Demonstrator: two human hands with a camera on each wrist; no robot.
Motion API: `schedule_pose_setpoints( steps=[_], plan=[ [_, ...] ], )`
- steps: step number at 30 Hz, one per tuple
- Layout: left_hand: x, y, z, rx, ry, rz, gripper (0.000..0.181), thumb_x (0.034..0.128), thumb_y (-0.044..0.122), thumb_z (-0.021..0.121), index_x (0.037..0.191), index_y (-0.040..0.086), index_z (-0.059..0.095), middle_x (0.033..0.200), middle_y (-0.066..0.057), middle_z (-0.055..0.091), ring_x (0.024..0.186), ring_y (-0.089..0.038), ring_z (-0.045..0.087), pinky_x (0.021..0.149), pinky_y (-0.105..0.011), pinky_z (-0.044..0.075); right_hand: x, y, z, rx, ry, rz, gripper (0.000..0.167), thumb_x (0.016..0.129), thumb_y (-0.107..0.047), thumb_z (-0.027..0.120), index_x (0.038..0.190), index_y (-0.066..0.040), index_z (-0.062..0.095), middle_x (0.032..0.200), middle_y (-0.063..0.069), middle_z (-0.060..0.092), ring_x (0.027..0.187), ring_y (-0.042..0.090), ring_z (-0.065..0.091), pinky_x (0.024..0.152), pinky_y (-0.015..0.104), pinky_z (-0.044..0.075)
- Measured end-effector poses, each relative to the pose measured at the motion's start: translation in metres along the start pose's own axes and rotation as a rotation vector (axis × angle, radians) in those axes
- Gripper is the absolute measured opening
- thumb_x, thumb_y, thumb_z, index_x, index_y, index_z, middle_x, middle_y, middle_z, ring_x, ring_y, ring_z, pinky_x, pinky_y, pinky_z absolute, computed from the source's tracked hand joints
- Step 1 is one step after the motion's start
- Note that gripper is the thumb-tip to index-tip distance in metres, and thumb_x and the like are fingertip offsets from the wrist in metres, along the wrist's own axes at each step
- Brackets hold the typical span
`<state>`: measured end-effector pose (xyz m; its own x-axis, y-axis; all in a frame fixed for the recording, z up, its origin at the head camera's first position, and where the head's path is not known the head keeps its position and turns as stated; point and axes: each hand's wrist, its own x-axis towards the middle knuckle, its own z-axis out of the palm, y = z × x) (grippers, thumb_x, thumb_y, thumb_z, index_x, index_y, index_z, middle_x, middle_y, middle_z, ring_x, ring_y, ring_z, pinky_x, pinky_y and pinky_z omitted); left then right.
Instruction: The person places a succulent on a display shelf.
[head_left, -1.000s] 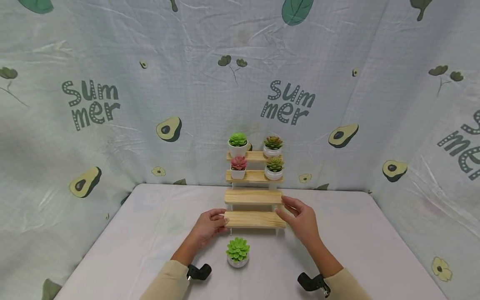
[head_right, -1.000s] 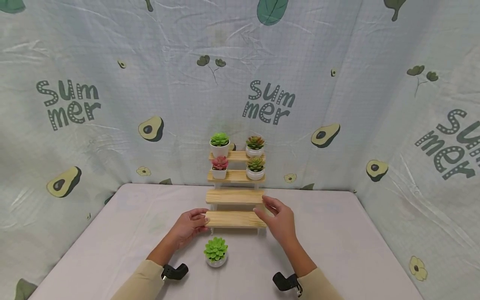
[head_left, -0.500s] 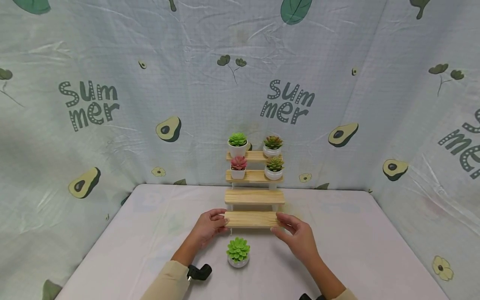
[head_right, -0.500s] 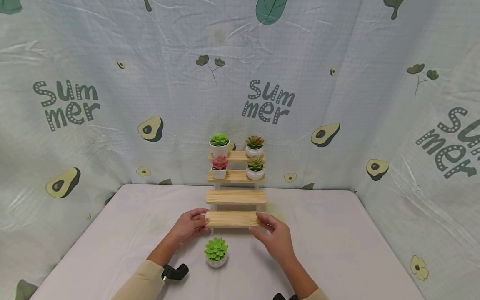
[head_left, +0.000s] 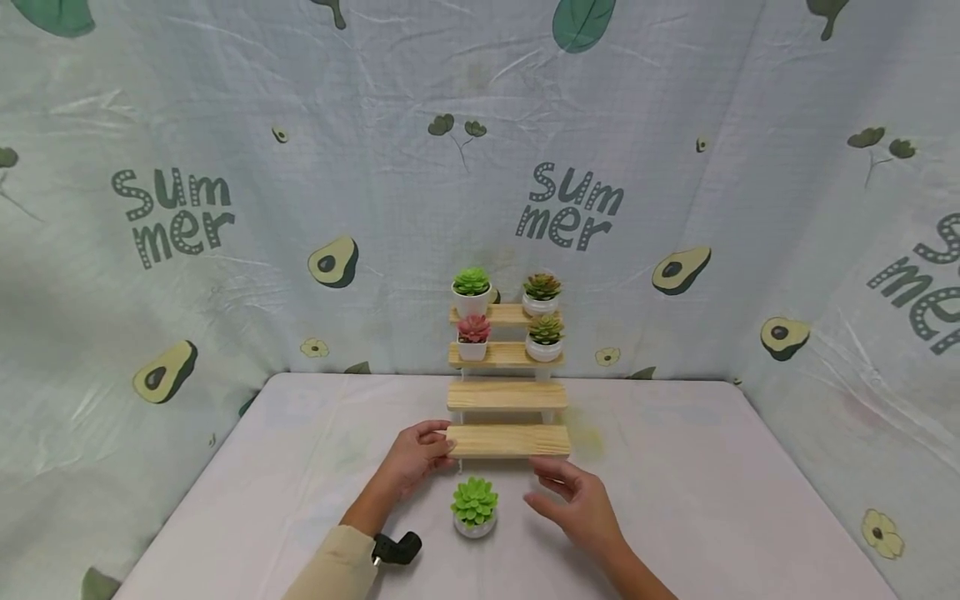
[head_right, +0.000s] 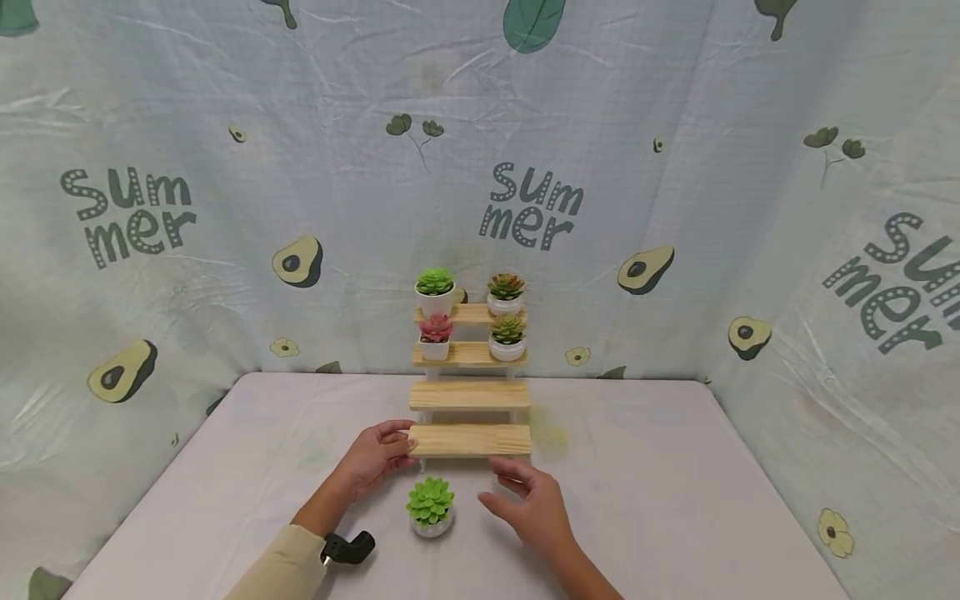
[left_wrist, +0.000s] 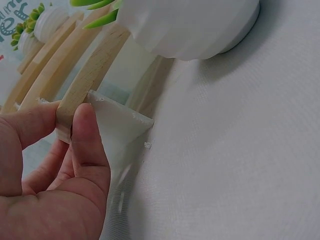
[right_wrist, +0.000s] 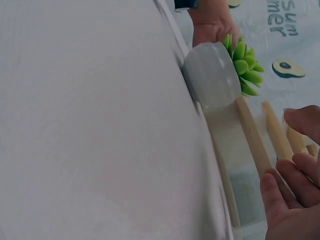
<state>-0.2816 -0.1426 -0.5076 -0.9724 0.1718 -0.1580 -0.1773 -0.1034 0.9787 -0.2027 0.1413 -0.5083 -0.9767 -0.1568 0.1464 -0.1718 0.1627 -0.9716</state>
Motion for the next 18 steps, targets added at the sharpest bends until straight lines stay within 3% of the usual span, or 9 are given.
schedule_pose_setpoints(
  steps=[10, 18],
  plan=[
    [0.000, -0.002, -0.001, -0.012, -0.005, -0.003, 0.044, 0.0976, -0.003, 0.063, 0.139, -0.011, 0.050, 0.093, -0.003, 0.064, 0.078, -0.012, 0.066, 0.071, -0.024, 0.061, -0.006, 0.001, 0.014, 0.074, -0.257, 0.063, 0.068, 0.084, -0.010, 0.085, 0.141, 0.010, 0.052, 0.145, 0.031, 0.053, 0.136, 0.045, 0.052, 0.108, 0.034, 0.053],
    [0.001, 0.000, 0.000, -0.014, 0.003, -0.001, 0.044, 0.0972, -0.004, 0.064, 0.138, -0.011, 0.050, 0.092, -0.003, 0.064, 0.077, -0.012, 0.067, 0.070, -0.024, 0.061, -0.004, -0.001, 0.027, 0.070, -0.331, 0.100, 0.073, 0.082, -0.012, 0.087, 0.143, 0.007, 0.051, 0.147, 0.028, 0.052, 0.136, 0.041, 0.053, 0.108, 0.036, 0.053]
  ],
)
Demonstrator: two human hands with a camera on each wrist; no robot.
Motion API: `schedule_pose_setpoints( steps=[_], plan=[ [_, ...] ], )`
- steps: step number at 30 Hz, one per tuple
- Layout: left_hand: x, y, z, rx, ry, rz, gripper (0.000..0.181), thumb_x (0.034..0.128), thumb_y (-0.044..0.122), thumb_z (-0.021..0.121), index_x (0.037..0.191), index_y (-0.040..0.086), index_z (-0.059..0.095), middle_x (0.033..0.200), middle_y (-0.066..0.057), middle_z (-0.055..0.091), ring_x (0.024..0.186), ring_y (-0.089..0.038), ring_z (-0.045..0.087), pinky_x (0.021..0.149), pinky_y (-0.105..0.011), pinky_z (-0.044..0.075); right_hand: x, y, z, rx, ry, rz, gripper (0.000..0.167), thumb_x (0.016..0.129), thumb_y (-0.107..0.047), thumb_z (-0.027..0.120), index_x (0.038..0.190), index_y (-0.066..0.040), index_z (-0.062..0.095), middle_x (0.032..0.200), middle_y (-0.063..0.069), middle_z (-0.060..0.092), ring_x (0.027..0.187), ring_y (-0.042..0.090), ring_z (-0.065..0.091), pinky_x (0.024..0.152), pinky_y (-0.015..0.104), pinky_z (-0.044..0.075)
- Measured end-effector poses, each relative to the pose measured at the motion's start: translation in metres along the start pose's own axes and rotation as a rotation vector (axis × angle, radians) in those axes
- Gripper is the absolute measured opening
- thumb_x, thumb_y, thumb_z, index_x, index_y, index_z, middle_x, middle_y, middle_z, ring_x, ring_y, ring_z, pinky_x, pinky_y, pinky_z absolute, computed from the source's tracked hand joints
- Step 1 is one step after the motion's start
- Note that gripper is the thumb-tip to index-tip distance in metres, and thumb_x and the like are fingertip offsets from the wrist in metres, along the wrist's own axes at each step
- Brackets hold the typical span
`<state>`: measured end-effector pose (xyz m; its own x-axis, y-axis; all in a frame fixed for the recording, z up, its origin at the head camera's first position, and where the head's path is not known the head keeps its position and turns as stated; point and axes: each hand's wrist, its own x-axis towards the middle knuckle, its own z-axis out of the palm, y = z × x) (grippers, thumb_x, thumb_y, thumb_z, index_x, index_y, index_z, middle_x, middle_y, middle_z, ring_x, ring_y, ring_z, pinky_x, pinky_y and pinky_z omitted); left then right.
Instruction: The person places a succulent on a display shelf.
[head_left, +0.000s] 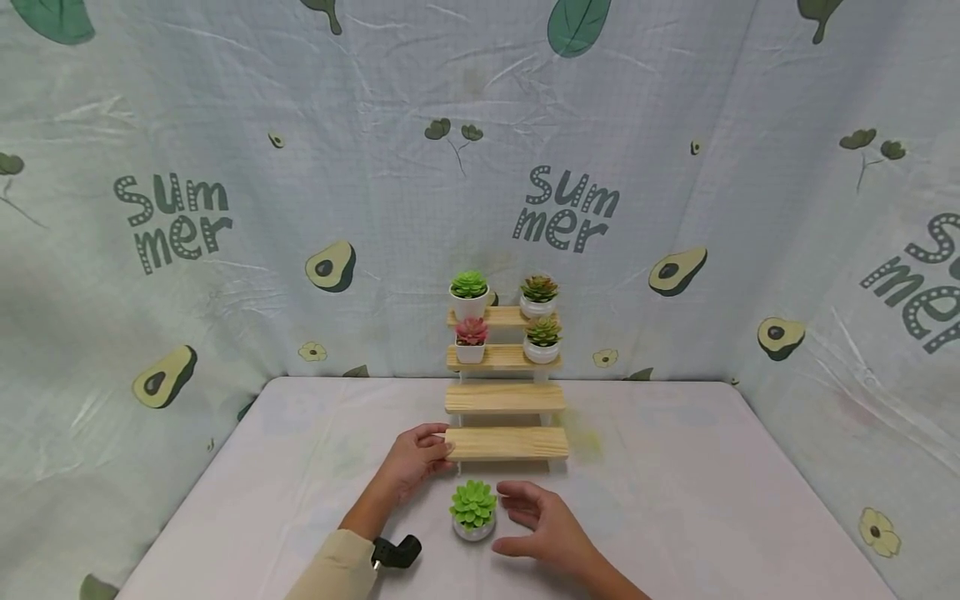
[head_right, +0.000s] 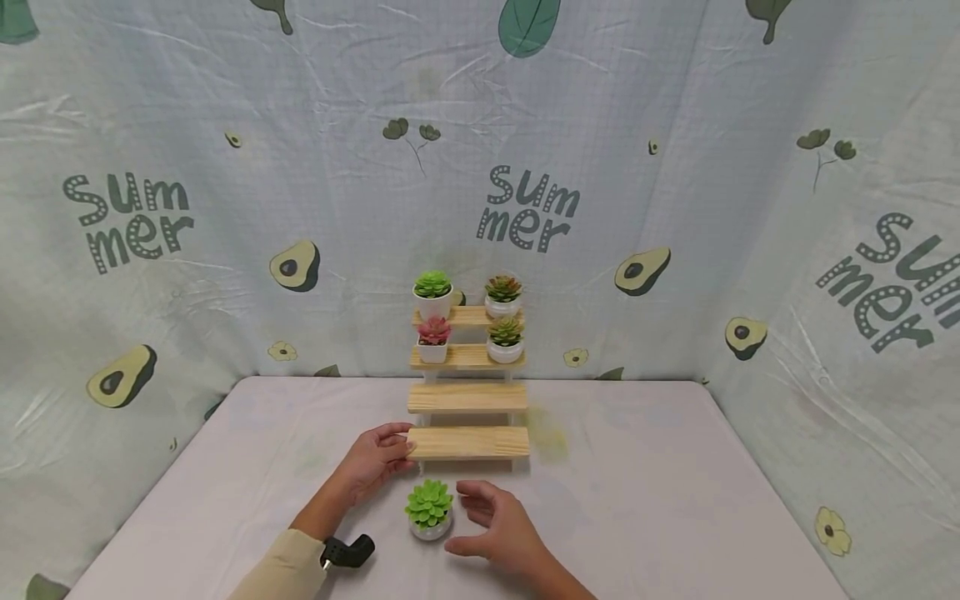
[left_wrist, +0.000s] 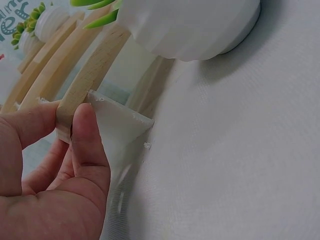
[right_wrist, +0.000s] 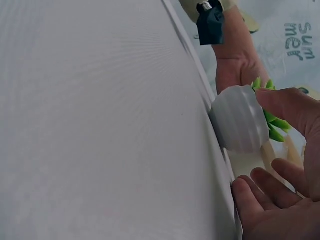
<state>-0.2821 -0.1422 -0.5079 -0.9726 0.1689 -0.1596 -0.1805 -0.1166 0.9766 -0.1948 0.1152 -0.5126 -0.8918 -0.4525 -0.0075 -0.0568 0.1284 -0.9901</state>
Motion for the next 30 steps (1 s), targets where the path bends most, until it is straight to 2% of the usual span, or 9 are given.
schedule_pose_setpoints(
  steps=[5, 13, 24, 30],
  plan=[
    [0.000, -0.001, 0.000, -0.004, -0.008, -0.003, 0.046, 0.0973, -0.003, 0.064, 0.140, -0.011, 0.049, 0.093, -0.004, 0.066, 0.079, -0.012, 0.067, 0.070, -0.024, 0.061, 0.004, -0.001, 0.006, -0.012, -0.012, 0.023, 0.073, 0.081, -0.013, 0.088, 0.143, 0.004, 0.052, 0.147, 0.025, 0.053, 0.135, 0.038, 0.055, 0.108, 0.037, 0.053],
    [0.000, 0.001, 0.000, -0.004, -0.009, -0.002, 0.047, 0.0981, -0.002, 0.064, 0.141, -0.010, 0.048, 0.094, -0.003, 0.067, 0.079, -0.011, 0.067, 0.071, -0.024, 0.061, 0.010, -0.003, 0.016, -0.016, -0.017, 0.018, 0.076, 0.079, -0.012, 0.090, 0.142, 0.005, 0.052, 0.142, 0.023, 0.058, 0.132, 0.036, 0.058, 0.104, 0.031, 0.055],
    [0.003, 0.000, -0.001, -0.009, -0.015, -0.005, 0.046, 0.0982, -0.002, 0.064, 0.141, -0.010, 0.048, 0.093, -0.001, 0.068, 0.079, -0.011, 0.067, 0.071, -0.023, 0.061, 0.018, -0.001, 0.020, -0.044, 0.017, 0.027, 0.070, 0.078, -0.016, 0.091, 0.138, 0.000, 0.058, 0.137, 0.017, 0.063, 0.128, 0.030, 0.062, 0.101, 0.028, 0.057],
    [0.003, -0.001, -0.002, -0.011, -0.024, -0.004, 0.046, 0.0985, -0.002, 0.063, 0.141, -0.011, 0.047, 0.093, 0.000, 0.068, 0.079, -0.010, 0.067, 0.071, -0.023, 0.061, 0.021, -0.002, 0.022, -0.048, 0.031, 0.029, 0.069, 0.077, -0.012, 0.091, 0.136, 0.003, 0.059, 0.136, 0.017, 0.063, 0.126, 0.030, 0.063, 0.099, 0.028, 0.057]
  ],
)
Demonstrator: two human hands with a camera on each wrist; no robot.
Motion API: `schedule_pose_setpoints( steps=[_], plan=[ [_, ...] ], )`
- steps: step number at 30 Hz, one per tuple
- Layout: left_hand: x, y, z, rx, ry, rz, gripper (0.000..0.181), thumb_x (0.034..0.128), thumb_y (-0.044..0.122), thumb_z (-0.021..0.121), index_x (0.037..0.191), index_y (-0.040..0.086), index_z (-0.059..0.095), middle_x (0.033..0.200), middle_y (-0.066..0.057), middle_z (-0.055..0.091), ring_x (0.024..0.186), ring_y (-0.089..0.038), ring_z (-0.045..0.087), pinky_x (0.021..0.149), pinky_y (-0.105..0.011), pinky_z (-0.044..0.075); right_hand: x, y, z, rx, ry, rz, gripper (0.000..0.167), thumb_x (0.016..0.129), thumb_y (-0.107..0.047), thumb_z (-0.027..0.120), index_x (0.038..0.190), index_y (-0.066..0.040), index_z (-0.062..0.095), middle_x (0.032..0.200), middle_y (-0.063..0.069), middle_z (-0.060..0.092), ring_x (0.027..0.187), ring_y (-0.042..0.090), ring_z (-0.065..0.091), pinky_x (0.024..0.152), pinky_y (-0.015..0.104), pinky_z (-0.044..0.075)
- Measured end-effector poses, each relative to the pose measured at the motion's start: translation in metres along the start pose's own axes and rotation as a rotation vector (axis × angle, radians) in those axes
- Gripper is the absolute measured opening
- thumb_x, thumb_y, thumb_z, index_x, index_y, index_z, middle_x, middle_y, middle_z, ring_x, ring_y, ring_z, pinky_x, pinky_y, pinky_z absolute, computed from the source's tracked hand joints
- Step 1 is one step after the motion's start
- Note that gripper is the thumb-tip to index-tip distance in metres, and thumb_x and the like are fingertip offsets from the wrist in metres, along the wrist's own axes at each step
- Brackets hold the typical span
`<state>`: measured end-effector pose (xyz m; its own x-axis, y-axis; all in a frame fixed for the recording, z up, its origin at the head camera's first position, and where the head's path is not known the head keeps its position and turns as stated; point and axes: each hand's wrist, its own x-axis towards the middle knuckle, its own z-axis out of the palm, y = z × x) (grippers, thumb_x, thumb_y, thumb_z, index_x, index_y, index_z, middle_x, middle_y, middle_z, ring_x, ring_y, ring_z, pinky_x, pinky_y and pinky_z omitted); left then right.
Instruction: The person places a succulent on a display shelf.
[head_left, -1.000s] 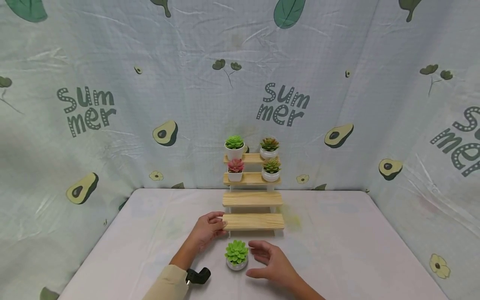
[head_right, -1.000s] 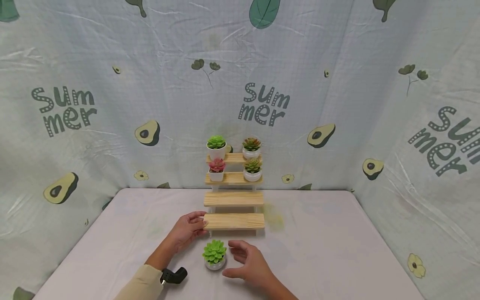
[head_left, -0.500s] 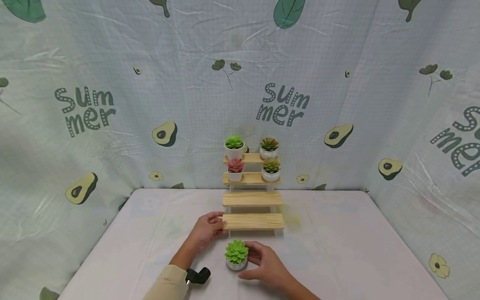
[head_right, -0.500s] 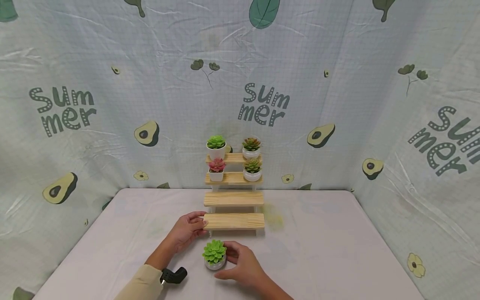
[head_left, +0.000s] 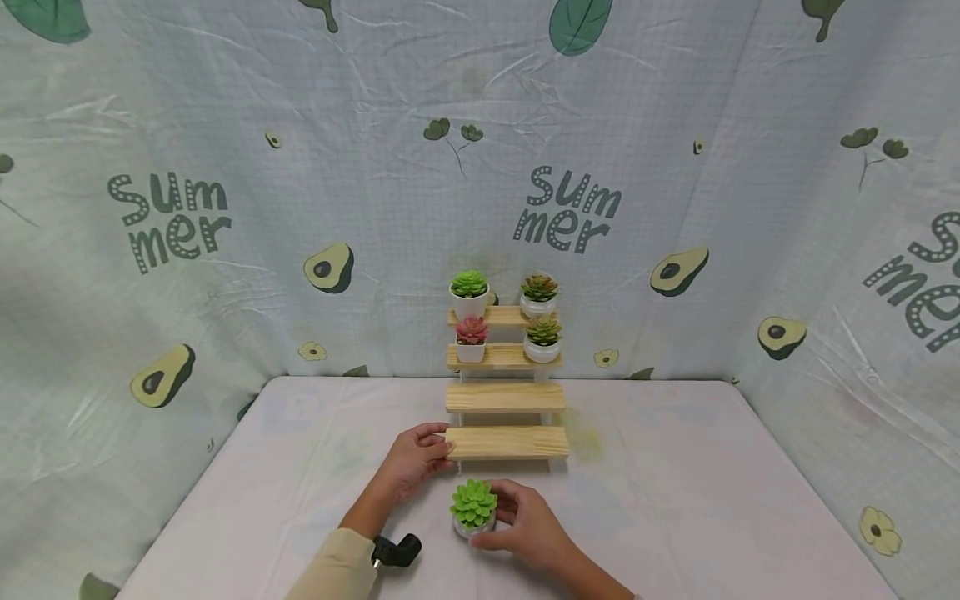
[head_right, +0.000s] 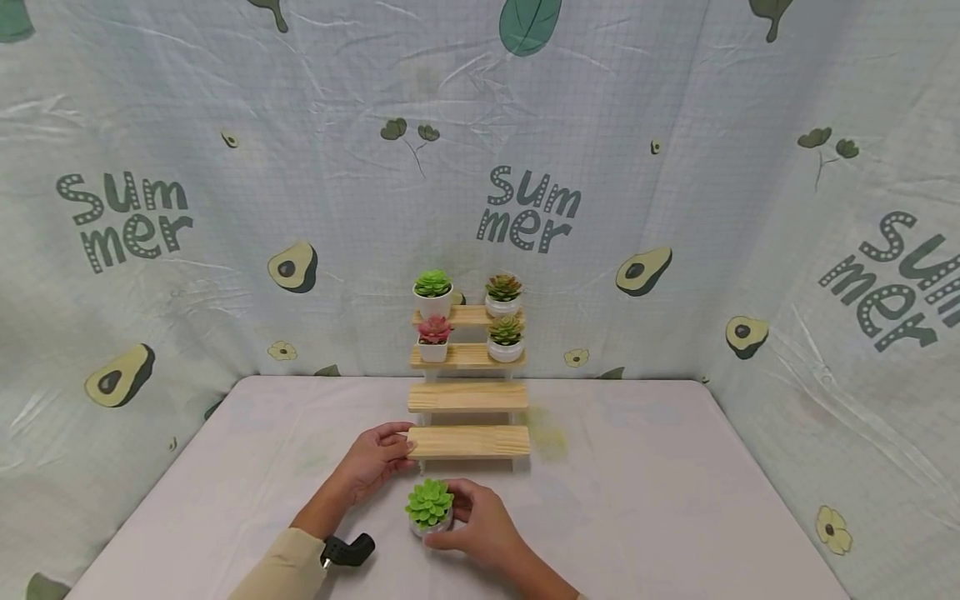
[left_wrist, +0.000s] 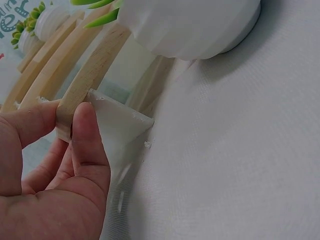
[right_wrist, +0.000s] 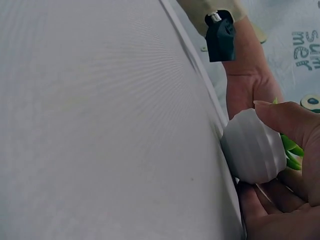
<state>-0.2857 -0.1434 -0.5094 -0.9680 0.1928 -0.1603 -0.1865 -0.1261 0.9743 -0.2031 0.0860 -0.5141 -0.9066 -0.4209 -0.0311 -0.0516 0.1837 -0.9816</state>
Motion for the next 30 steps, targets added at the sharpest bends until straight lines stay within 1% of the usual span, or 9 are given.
schedule_pose_setpoints(
  steps=[6, 12, 20, 25, 30],
  plan=[
    [0.0003, 0.0007, 0.0005, 0.001, 0.002, 0.001, 0.046, 0.0983, -0.001, 0.064, 0.141, -0.010, 0.048, 0.094, -0.001, 0.068, 0.080, -0.011, 0.067, 0.071, -0.024, 0.061, 0.0022, 0.0034, 0.0016, 0.054, 0.002, 0.000, 0.067, 0.076, -0.006, 0.090, 0.135, 0.004, 0.059, 0.135, 0.018, 0.064, 0.123, 0.029, 0.065, 0.096, 0.026, 0.058],
    [-0.0014, 0.0018, 0.0016, 0.008, 0.017, -0.011, 0.046, 0.0980, 0.000, 0.065, 0.140, -0.009, 0.049, 0.094, -0.003, 0.068, 0.080, -0.012, 0.067, 0.071, -0.024, 0.061, 0.0044, 0.0057, 0.0014, 0.024, 0.007, -0.010, 0.065, 0.075, -0.013, 0.092, 0.131, 0.002, 0.063, 0.132, 0.016, 0.067, 0.121, 0.025, 0.067, 0.095, 0.025, 0.059],
    [-0.0042, 0.0027, 0.0025, 0.000, 0.018, -0.007, 0.045, 0.0986, -0.002, 0.063, 0.140, -0.010, 0.049, 0.093, -0.001, 0.068, 0.079, -0.010, 0.067, 0.070, -0.023, 0.061, 0.0056, 0.0090, -0.0002, 0.046, 0.010, -0.024, 0.064, 0.074, -0.017, 0.093, 0.129, 0.001, 0.067, 0.129, 0.016, 0.070, 0.116, 0.025, 0.070, 0.092, 0.024, 0.060],
    [-0.0040, 0.0021, 0.0022, -0.007, 0.011, -0.002, 0.046, 0.0984, -0.001, 0.064, 0.141, -0.010, 0.048, 0.092, -0.001, 0.068, 0.079, -0.010, 0.067, 0.071, -0.023, 0.061, 0.0068, 0.0090, -0.0017, 0.045, 0.020, -0.045, 0.063, 0.075, -0.017, 0.093, 0.129, 0.002, 0.067, 0.128, 0.017, 0.070, 0.114, 0.023, 0.071, 0.091, 0.024, 0.060],
    [-0.0032, 0.0002, 0.0014, -0.008, 0.009, 0.004, 0.045, 0.0981, -0.002, 0.064, 0.140, -0.011, 0.048, 0.092, 0.000, 0.068, 0.079, -0.011, 0.067, 0.071, -0.023, 0.061, 0.0099, 0.0077, -0.0038, 0.063, 0.038, -0.052, 0.063, 0.075, -0.013, 0.092, 0.130, 0.003, 0.066, 0.129, 0.018, 0.070, 0.113, 0.024, 0.071, 0.091, 0.023, 0.060]
  ],
)
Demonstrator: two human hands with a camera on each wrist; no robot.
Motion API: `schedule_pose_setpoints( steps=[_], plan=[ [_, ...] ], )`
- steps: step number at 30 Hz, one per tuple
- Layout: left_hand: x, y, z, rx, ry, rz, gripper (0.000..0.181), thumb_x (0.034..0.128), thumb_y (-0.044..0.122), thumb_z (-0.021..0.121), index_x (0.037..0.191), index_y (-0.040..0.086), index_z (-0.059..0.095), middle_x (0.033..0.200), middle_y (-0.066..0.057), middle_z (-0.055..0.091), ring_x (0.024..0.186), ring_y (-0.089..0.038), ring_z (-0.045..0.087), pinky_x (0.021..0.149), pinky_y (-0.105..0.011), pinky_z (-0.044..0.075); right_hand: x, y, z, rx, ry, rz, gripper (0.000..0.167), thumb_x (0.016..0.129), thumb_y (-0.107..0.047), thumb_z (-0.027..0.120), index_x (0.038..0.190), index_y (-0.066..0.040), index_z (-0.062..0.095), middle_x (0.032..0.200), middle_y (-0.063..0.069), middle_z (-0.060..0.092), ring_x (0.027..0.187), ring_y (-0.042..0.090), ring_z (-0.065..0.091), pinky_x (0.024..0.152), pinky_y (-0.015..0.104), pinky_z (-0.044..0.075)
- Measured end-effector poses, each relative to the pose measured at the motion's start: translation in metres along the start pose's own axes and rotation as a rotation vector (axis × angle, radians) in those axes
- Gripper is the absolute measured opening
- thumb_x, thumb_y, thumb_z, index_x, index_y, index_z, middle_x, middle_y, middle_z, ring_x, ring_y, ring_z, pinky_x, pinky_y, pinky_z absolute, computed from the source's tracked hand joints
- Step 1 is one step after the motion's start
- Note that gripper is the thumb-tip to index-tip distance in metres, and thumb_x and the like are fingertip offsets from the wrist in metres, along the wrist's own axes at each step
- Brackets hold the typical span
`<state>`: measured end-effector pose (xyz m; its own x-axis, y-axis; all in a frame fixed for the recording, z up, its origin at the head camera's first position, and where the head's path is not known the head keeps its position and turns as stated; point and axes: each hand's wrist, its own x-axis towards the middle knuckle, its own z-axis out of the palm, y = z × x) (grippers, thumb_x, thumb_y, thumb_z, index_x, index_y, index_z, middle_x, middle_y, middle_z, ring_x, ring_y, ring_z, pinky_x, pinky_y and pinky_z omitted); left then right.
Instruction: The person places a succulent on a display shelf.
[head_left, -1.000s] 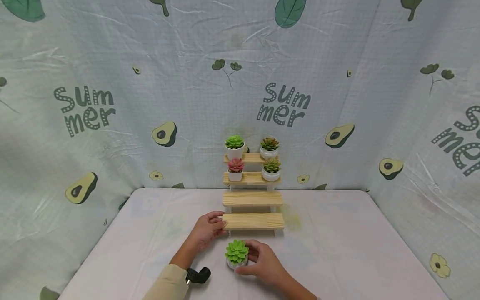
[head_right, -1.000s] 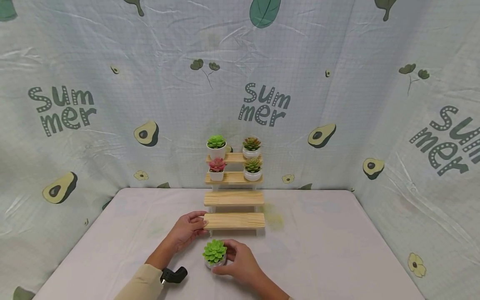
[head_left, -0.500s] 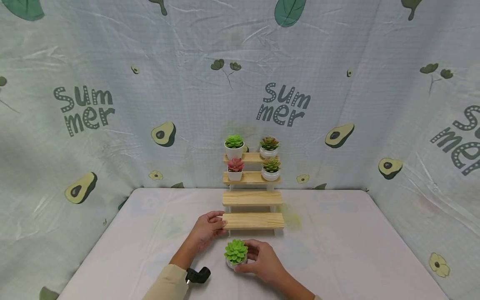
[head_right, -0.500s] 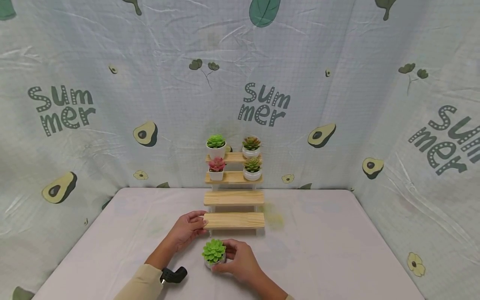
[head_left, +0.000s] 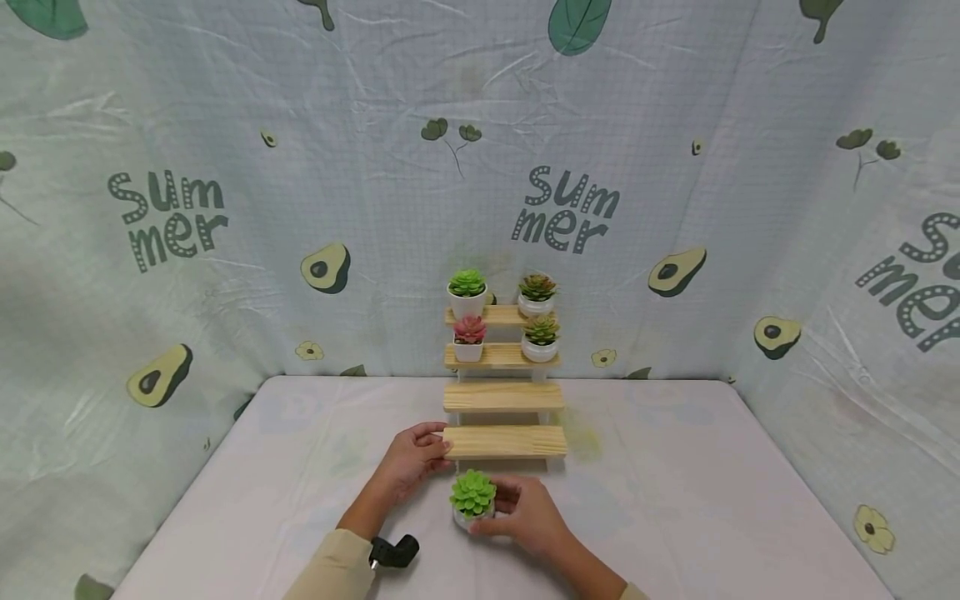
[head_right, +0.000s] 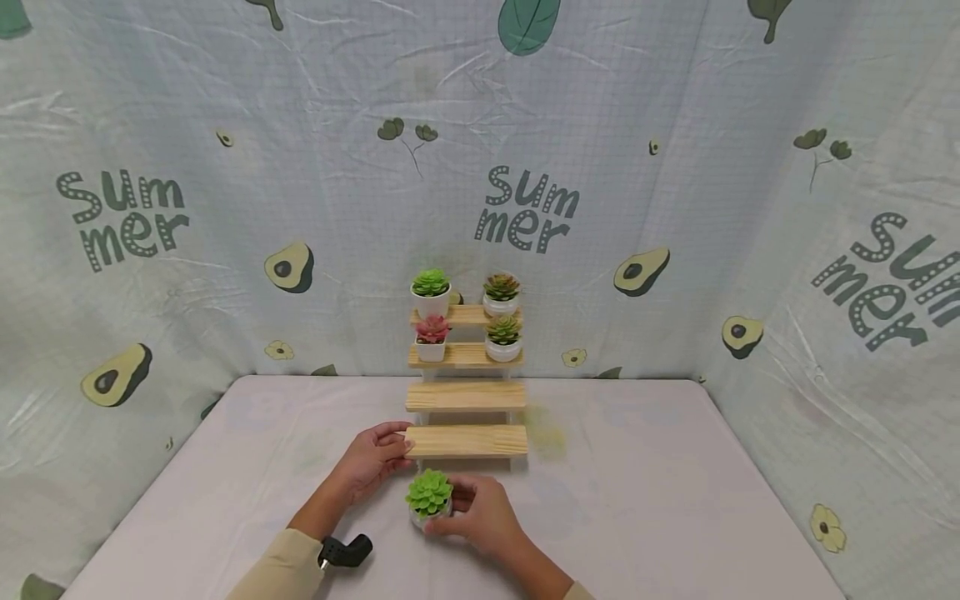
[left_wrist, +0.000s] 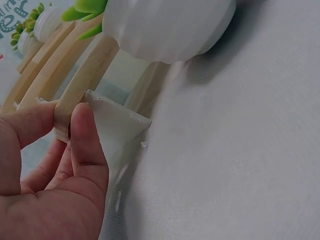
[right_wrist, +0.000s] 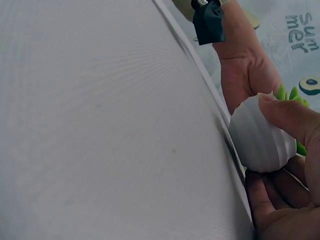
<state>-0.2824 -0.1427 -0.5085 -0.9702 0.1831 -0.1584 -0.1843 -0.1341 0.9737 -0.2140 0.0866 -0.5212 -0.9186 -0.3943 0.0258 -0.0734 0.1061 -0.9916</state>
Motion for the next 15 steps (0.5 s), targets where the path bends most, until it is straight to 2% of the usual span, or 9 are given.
schedule_pose_setpoints(
  steps=[6, 15],
  plan=[
    [0.001, -0.003, 0.000, -0.001, -0.012, -0.002, 0.046, 0.0982, -0.002, 0.064, 0.141, -0.011, 0.047, 0.092, 0.000, 0.068, 0.078, -0.010, 0.066, 0.069, -0.022, 0.060, 0.004, -0.001, -0.004, -0.008, 0.030, -0.010, 0.064, 0.075, -0.011, 0.092, 0.130, 0.006, 0.065, 0.128, 0.022, 0.070, 0.111, 0.026, 0.072, 0.090, 0.024, 0.060],
    [0.000, -0.001, 0.000, -0.012, -0.007, 0.010, 0.045, 0.0976, -0.003, 0.063, 0.139, -0.012, 0.048, 0.089, 0.000, 0.067, 0.076, -0.010, 0.065, 0.069, -0.022, 0.060, 0.013, -0.014, -0.013, -0.021, 0.060, -0.028, 0.067, 0.076, -0.019, 0.093, 0.133, 0.003, 0.065, 0.128, 0.020, 0.069, 0.110, 0.022, 0.072, 0.089, 0.025, 0.061]
  ],
)
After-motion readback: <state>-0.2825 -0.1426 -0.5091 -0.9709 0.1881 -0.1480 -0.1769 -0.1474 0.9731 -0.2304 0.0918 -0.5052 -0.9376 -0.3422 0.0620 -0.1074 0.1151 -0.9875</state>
